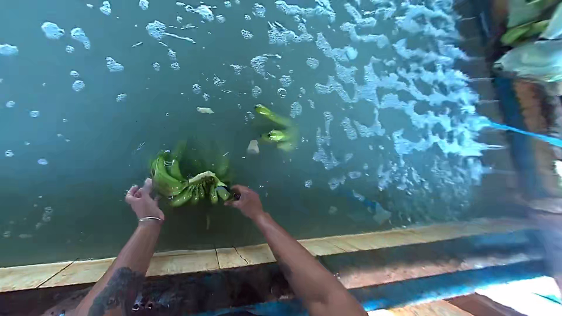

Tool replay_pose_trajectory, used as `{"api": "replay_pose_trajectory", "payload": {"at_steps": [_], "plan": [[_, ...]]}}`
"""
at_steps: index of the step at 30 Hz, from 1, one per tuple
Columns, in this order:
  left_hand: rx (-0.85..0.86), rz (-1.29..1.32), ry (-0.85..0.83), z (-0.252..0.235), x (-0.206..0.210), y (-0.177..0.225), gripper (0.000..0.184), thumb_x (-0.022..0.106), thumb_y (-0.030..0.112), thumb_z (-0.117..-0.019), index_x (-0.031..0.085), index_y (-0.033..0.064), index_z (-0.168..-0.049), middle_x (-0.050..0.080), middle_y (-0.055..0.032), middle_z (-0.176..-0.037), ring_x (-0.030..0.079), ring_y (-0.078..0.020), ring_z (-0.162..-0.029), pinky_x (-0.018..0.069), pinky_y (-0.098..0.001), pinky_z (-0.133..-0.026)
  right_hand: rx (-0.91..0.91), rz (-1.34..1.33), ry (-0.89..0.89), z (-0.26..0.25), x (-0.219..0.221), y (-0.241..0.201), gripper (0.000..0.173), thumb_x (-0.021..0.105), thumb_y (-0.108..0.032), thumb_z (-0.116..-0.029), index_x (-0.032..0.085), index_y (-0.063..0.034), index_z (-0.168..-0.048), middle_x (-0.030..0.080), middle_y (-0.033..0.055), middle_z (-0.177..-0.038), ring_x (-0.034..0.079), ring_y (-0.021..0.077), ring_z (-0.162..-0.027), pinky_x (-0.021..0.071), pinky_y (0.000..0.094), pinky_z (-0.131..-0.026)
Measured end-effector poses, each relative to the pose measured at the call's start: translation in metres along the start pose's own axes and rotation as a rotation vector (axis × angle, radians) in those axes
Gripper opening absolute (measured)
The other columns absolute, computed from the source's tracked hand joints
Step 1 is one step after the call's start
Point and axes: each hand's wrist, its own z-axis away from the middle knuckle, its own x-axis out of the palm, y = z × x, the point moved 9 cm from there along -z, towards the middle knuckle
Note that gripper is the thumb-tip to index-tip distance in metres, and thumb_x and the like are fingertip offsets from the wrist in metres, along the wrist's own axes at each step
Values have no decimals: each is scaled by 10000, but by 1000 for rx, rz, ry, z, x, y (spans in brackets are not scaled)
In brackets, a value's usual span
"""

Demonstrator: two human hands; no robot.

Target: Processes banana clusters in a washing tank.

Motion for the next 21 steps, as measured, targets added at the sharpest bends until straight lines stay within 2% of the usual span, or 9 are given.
{"api": "replay_pose_trajectory", "payload": {"at_steps": [1,3,6,8,12,14,16,19,21], "plan": [[61,-112,-6,11,1,-4,621,574,242,-1044,282,-59,-1502,479,-275,-1400,548,-329,-1225,505,-475,-1003,-3,-29,10,1,16,-7,647,740,-540,-878,644,-96,-1338,708,148,-1211,677,318,-1122,527,558,-984],[-61,-354,-138,36,18,-35,582,563,321,-1056,397,-77,-1447,509,-285,-1405,537,-358,-1266,469,-517,-1037,25,-147,18,8,44,-22,597,678,-511,-925,648,-35,-1285,719,177,-1088,696,319,-1016,546,539,-924],[-312,-534,-369,38,40,-78,732,442,541,-1059,401,-39,-1504,380,-273,-1563,345,-398,-1466,297,-611,-1166,75,-389,-79,13,76,-39,503,694,-395,-965,665,27,-1238,705,205,-1111,676,298,-1046,521,496,-976],[-272,-664,-428,13,48,-87,761,404,581,-1056,473,-71,-1443,444,-301,-1504,395,-414,-1430,314,-601,-1154,18,-504,-118,13,80,-46,422,717,-342,-958,696,20,-1173,716,166,-1084,686,226,-1000,548,429,-949],[-201,-826,-591,-9,46,-93,651,518,458,-1057,507,-91,-1407,501,-307,-1455,448,-418,-1398,322,-571,-1167,-16,-669,-34,16,35,-47,434,722,-205,-958,622,44,-1300,700,160,-1155,671,151,-986,551,328,-907],[-40,-1043,-700,-10,53,-74,634,638,403,-1009,498,-41,-1440,510,-265,-1470,450,-385,-1412,325,-533,-1189,-14,-546,4,8,8,-44,485,711,-260,-963,590,16,-1343,698,140,-1090,656,154,-905,552,344,-839],[125,-1243,-731,-7,67,-52,782,714,465,-938,456,-31,-1484,468,-283,-1502,400,-424,-1441,296,-575,-1200,-20,-312,-19,-1,-11,-46,506,670,-340,-993,565,-31,-1379,692,138,-1068,655,207,-880,549,407,-815],[145,-1289,-644,-11,70,-34,814,838,486,-811,550,10,-1405,556,-262,-1405,503,-432,-1342,391,-639,-1108,-103,35,-59,-14,-32,-73,445,613,-298,-1030,570,-75,-1413,671,172,-1246,670,317,-1089,531,538,-963],[195,-1295,-657,-13,72,-26,740,880,461,-768,617,39,-1317,626,-228,-1309,574,-409,-1259,442,-637,-1051,-185,230,-75,-18,-39,-99,424,587,-219,-1044,560,-147,-1460,633,148,-1373,648,339,-1197,515,569,-1009]]}}
